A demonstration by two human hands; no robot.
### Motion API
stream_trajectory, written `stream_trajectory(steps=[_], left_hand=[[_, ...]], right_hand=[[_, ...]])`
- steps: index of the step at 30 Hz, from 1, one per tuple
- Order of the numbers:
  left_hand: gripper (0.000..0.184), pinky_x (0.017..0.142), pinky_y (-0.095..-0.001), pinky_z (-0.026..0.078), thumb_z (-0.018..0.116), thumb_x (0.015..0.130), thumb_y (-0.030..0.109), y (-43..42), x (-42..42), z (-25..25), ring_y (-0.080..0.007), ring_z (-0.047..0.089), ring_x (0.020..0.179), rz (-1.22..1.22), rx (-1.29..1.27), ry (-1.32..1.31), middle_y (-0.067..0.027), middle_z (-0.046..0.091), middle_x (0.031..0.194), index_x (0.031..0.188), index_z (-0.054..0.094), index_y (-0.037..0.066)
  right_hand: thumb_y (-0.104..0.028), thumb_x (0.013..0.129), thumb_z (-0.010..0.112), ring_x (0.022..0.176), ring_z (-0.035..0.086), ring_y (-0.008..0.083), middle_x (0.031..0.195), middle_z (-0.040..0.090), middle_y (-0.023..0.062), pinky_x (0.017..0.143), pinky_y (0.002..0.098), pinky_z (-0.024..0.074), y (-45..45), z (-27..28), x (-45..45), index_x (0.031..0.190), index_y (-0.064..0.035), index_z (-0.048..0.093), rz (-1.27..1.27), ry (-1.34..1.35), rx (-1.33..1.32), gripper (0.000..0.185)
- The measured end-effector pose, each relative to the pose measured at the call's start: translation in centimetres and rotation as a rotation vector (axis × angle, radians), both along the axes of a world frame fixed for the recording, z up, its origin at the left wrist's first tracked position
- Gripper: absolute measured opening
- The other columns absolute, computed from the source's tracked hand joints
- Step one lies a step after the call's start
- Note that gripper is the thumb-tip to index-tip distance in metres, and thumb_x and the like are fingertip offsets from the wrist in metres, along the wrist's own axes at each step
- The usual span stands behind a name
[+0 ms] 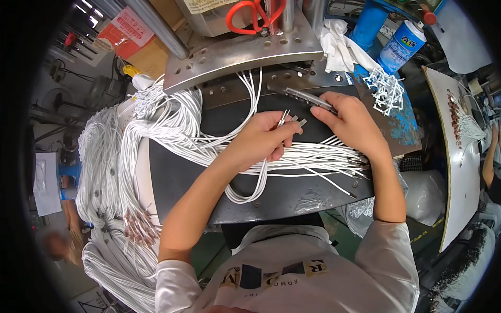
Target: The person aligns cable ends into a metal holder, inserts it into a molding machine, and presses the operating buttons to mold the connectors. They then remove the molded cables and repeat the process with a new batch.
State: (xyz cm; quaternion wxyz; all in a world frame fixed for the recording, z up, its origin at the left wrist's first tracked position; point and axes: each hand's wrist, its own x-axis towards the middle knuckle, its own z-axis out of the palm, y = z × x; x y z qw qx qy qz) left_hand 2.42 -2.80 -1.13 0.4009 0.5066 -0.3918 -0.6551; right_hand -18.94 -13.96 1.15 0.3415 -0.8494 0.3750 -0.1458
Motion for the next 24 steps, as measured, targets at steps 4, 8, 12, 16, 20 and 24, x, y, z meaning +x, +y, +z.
stream_trajectory(steps=[4, 8, 12, 16, 20, 24], left_hand=[[0.022, 0.049, -0.0229, 0.046, 0.067, 0.105, 0.025, 0.2, -0.4, 0.3, -0.0070, 0.058, 0.058, 0.080, -0.045, 0.047, 0.0001, 0.060, 0.080, 0.106, 0.066, 0.003], [0.019, 0.053, -0.0230, 0.052, 0.066, 0.106, 0.022, -0.1, -1.0, -0.2, -0.0058, 0.059, 0.061, 0.156, -0.180, 0.083, 0.0009, 0.062, 0.080, 0.108, 0.066, 0.004], [0.019, 0.051, -0.0236, 0.051, 0.066, 0.105, 0.021, -0.3, -1.2, 0.0, -0.0056, 0.059, 0.060, 0.208, -0.174, 0.064, 0.0009, 0.062, 0.078, 0.105, 0.067, 0.003], [0.019, 0.051, -0.0243, 0.049, 0.067, 0.105, 0.020, -0.4, -0.9, -0.2, -0.0060, 0.058, 0.060, 0.174, -0.198, 0.060, 0.0005, 0.061, 0.076, 0.103, 0.068, 0.001], [0.021, 0.051, -0.0248, 0.048, 0.068, 0.105, 0.021, -0.3, -0.7, 0.4, -0.0068, 0.058, 0.059, 0.171, -0.153, 0.081, 0.0001, 0.062, 0.076, 0.102, 0.069, 0.000], [0.023, 0.054, -0.0248, 0.049, 0.070, 0.104, 0.022, 0.0, -0.7, 0.1, -0.0074, 0.060, 0.062, 0.215, -0.205, 0.084, -0.0006, 0.064, 0.080, 0.106, 0.068, -0.001]], right_hand=[[-0.022, 0.106, 0.066, 0.081, 0.057, 0.0082, 0.093, 0.069, 0.0034, 0.073, 0.0277, 0.0489, 0.0, -1.4, 0.8, 0.129, 0.0037, 0.067, 0.023, -0.340, 0.205, 0.034], [-0.026, 0.112, 0.057, 0.088, 0.056, 0.0075, 0.097, 0.067, 0.0005, 0.081, 0.0244, 0.0476, 0.3, -1.8, 1.8, 0.136, 0.0043, 0.063, 0.046, -0.460, 0.310, 0.039], [-0.029, 0.114, 0.052, 0.090, 0.057, 0.0068, 0.098, 0.067, 0.0009, 0.083, 0.0239, 0.0474, 0.4, -2.5, 2.5, 0.137, 0.0039, 0.063, 0.076, -0.505, 0.387, 0.042], [-0.029, 0.114, 0.051, 0.092, 0.058, 0.0060, 0.101, 0.070, 0.0020, 0.084, 0.0237, 0.0482, 0.7, -2.4, 3.1, 0.134, 0.0039, 0.066, 0.082, -0.520, 0.305, 0.042], [-0.029, 0.114, 0.052, 0.093, 0.060, 0.0069, 0.100, 0.071, 0.0028, 0.085, 0.0251, 0.0498, 0.7, -2.0, 3.2, 0.131, 0.0041, 0.068, 0.089, -0.515, 0.241, 0.041], [-0.029, 0.110, 0.060, 0.096, 0.063, 0.0098, 0.105, 0.072, 0.0049, 0.090, 0.0277, 0.0510, -0.1, -2.2, 2.4, 0.131, 0.0045, 0.068, 0.012, -0.504, 0.393, 0.040]])
